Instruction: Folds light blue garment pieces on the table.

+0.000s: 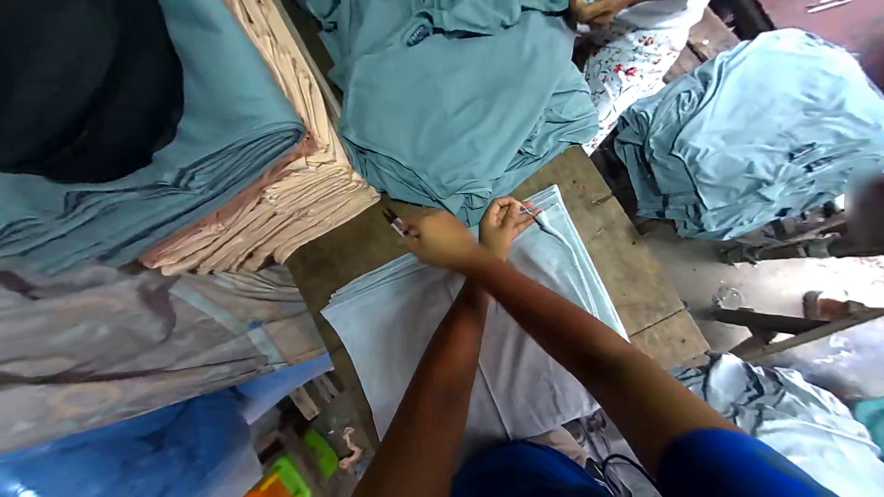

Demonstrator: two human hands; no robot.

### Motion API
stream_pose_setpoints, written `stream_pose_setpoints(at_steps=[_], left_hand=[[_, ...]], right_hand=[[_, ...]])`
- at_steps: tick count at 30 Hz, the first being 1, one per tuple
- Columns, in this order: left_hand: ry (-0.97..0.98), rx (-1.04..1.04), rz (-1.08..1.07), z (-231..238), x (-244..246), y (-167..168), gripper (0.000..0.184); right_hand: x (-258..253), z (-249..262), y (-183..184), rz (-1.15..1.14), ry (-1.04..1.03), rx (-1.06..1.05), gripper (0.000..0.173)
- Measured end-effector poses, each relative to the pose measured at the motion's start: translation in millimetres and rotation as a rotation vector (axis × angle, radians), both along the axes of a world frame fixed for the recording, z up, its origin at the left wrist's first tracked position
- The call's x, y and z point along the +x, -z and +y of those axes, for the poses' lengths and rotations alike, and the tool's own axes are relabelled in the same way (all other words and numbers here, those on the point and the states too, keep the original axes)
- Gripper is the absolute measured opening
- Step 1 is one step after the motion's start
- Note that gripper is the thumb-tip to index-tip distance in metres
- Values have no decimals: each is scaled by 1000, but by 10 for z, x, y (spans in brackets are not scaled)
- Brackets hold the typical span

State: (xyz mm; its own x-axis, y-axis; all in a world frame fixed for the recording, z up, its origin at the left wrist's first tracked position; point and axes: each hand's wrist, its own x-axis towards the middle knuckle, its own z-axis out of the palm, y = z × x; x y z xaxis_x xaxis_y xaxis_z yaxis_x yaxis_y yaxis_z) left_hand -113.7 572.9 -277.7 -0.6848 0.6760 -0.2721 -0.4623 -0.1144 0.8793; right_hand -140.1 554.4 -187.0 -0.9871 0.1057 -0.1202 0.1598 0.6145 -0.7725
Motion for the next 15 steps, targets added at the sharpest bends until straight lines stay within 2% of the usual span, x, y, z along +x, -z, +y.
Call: stream_pose_setpoints(at_steps=[1,3,5,6,8,10,12,14,15], left_hand=[[-1,39,23,-11,-1,67,15],[-6,77,-14,-42,-31,96,15],[2,78,-64,-82,-73,82,12],[6,62,-60,-90,-62,78,12],[-1,29,-3,-56,-25,80,12],[-17,12,57,-24,25,100,12],[-28,3,134,-6,71,134,13],[-48,-48,222,12,132,75,16],[-66,-155,246,27,197,-87,17]], right_hand=[[-255,-205,-7,-220,-31,27,46],[-657,-458,131,-508,59,11,65],[-776,-480,234,-529,110,17,47],[-729,-433,242,-513,57,31,37],[-612,-263,254,-490,-80,55,29],[-484,-119,291,-428,-174,71,31],[-329,9,339,-205,-239,10,28],[-23,131,156,86,-175,-162,34],[208,198,1,206,-105,-255,40]])
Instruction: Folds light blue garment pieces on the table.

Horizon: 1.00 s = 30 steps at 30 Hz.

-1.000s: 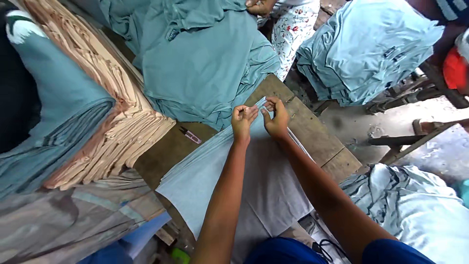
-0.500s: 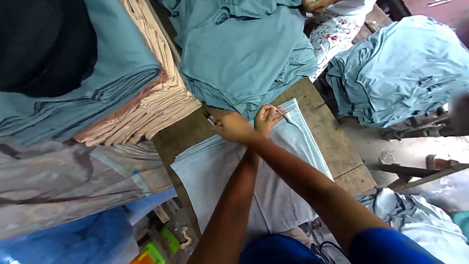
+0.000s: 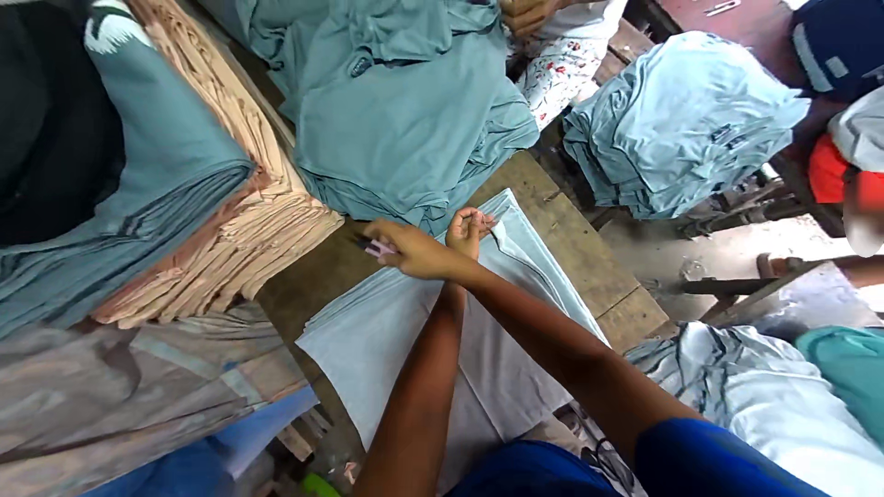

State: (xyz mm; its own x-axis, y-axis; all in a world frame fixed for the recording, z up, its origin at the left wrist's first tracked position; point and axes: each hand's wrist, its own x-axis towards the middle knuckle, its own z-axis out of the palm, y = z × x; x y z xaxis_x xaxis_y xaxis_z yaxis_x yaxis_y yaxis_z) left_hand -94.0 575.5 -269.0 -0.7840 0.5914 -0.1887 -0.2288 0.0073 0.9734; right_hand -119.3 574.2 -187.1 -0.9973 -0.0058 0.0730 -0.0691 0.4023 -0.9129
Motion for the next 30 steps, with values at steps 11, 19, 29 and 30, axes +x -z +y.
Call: stream_pose_setpoints(at_steps=[11,19,29,30], left_hand=[[180,-139,214,-550,546,-223,25],[95,17,-50,-746,744,-455,20],[338,172,-452,-830,585,-589,25],[339,192,-446,-836,589,-556,23]], right_hand=[[1768,477,318,-356,893,-337,27],[1814,264,438,-75,924,-106,12],[2024,535,435,-177,986,-789,14],[2076,528,410,-164,983,-688,21]])
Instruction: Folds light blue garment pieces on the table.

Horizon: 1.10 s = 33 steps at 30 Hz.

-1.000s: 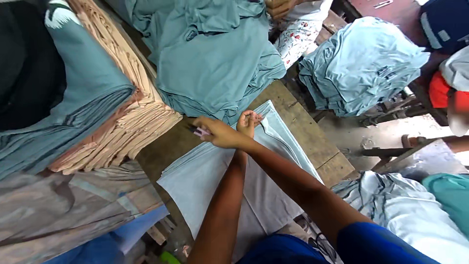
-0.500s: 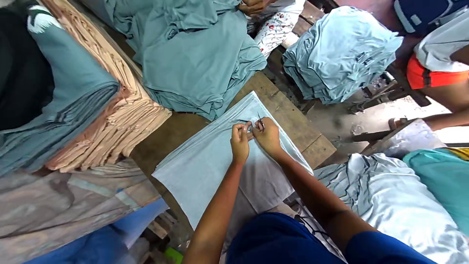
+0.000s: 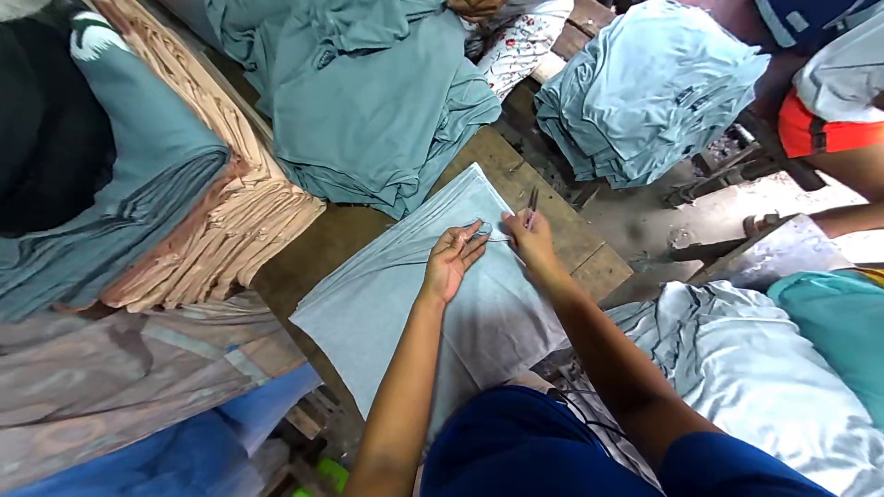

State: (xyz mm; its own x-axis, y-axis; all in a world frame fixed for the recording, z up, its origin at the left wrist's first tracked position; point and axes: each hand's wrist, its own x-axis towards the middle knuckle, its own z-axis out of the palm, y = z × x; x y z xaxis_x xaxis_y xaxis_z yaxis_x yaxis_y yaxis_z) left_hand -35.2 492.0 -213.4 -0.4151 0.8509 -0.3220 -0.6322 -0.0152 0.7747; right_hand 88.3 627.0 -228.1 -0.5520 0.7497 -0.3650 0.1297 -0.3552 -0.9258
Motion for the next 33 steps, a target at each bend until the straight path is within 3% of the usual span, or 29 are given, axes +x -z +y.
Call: stream_pose_setpoints(at_steps=[1,5,11,17,24,33], left_hand=[[-11,31,-9,-1,-2,30,22],[-39,134,-74,-15,-2,92,25],[-34,105,-54,-23,13,68,25],[-7,96,-30,-31,3,79,27],[17,68,-10,-45,-15,163,21],[39,18,-34,-122,-187,39,21]], right_hand=[[55,-4,-68,44,-58,-10,27],[279,-105,-189,317,-426,-477,61],[231,-255,3,255,-421,-723,47],[104,-251,68,273,-388,-883,43],[29,-205,73,333,-371,-860,47],[114,-233,85,352,-375,-896,45]])
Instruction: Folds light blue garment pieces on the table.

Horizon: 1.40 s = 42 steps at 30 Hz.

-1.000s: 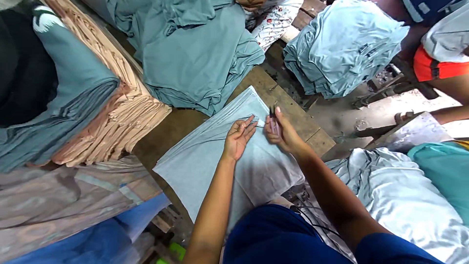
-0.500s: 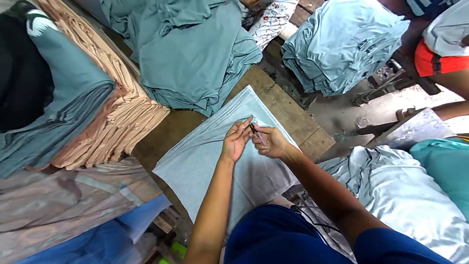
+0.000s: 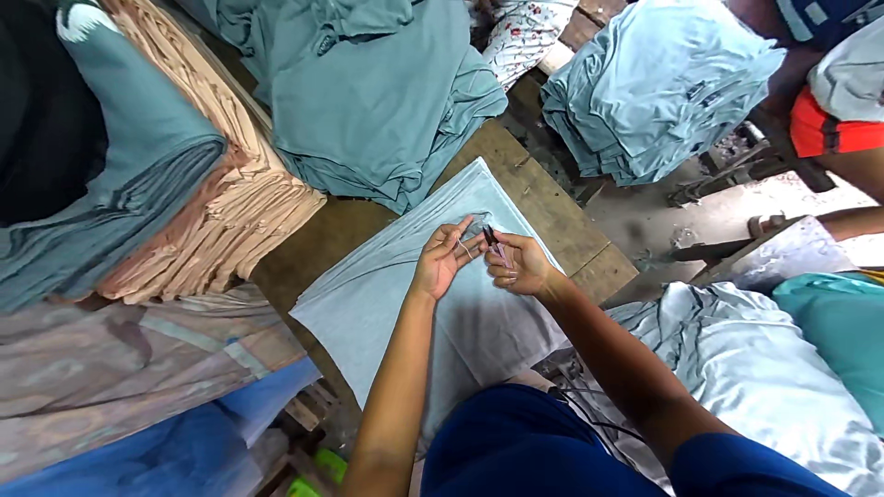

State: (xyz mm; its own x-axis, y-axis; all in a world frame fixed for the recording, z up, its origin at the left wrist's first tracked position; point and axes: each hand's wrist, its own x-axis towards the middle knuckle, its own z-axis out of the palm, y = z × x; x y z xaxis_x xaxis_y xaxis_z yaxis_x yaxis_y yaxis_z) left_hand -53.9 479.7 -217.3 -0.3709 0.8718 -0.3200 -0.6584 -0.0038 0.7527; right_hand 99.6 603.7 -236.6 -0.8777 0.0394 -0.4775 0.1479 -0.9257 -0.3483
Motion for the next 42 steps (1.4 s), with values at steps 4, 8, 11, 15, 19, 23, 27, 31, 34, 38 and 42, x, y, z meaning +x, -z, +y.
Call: stream_pose_setpoints(at_steps=[4,8,11,15,19,23,27,31,34,38,42], left_hand=[[-324,-310,252,-302,-341,-166,20],[-774,-922,1060,-1027,-702,-238,68],[-648,-905,1268,-1008,-507,-387,64],[-211,-467,1036,-344,3,-125,30],[-32,-475,855,181,259,-26,31],[-89,-487,650,254,222,0,23],[-300,-330,232,87,51,-29,16],[-729,-309,314,-431,-402,-52,23],[-905,-766,945,-1078,-707,-15,55],[-612,-1011,1372,-1859,-780,105,51],[-297,-1085,1438,-2547,-915,361,41]], right_hand=[[15,88,-52,37,178,252,53],[-22,214,12,-287,377,880,16],[-154,203,13,-341,341,1049,30],[-292,84,4,-285,379,988,29],[-254,64,-69,-250,401,873,26],[-214,78,-37,-288,403,775,24],[-214,117,51,-272,438,719,25],[-271,199,102,-339,499,801,27],[-342,289,53,-412,430,1093,37],[-516,534,-221,-540,-16,1693,35],[-857,827,-414,-575,-173,1939,33]])
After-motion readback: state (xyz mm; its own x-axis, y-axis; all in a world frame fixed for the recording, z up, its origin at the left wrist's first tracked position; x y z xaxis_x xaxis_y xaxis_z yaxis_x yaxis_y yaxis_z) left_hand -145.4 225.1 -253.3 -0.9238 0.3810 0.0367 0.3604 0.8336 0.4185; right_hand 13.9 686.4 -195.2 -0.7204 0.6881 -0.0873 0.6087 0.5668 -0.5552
